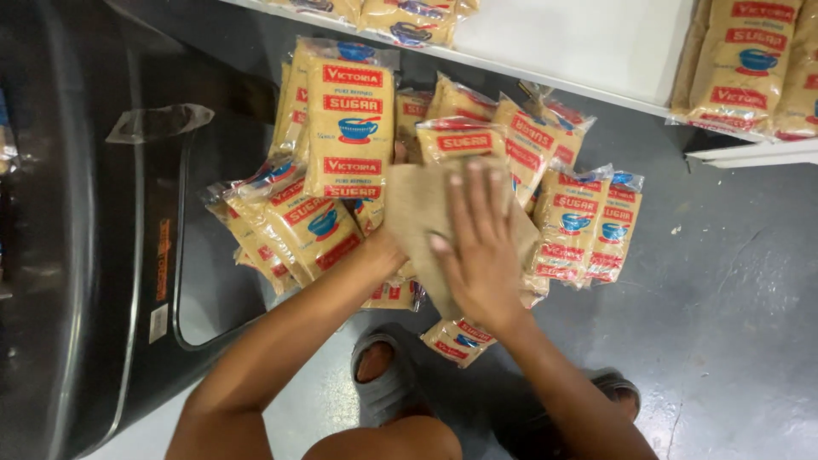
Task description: The person is cleaning bags of sugar with a cloth and organizing them on the store shelf.
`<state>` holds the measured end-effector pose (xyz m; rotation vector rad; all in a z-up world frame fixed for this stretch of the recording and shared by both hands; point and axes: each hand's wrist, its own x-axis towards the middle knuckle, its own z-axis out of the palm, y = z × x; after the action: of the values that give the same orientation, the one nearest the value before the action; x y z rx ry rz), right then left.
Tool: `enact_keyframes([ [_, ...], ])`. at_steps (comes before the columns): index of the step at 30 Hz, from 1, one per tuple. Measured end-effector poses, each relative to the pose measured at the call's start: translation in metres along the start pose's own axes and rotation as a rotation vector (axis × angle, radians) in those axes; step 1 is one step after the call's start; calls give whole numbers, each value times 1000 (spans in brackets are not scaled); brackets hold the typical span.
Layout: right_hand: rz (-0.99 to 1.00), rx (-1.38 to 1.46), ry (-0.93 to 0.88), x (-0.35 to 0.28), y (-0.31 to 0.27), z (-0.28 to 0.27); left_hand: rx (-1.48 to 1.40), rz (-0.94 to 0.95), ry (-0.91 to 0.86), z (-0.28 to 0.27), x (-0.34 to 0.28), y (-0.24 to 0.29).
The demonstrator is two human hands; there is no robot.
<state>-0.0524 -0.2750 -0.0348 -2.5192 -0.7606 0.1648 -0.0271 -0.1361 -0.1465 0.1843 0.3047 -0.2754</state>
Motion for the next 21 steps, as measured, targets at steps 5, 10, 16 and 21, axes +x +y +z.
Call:
enact_keyframes([
  [5, -81, -122, 21, 68, -2, -10, 62, 87, -241, 23, -6, 1],
  [10, -172, -145, 104, 117, 34, -11, -44, 82, -48, 55, -7, 3],
  [16, -114, 246, 244, 59, 41, -17, -126, -32, 148, 43, -9, -3],
  [21, 40, -98, 134, -18, -3, 28, -476, -251, 18, 54, -17, -3],
])
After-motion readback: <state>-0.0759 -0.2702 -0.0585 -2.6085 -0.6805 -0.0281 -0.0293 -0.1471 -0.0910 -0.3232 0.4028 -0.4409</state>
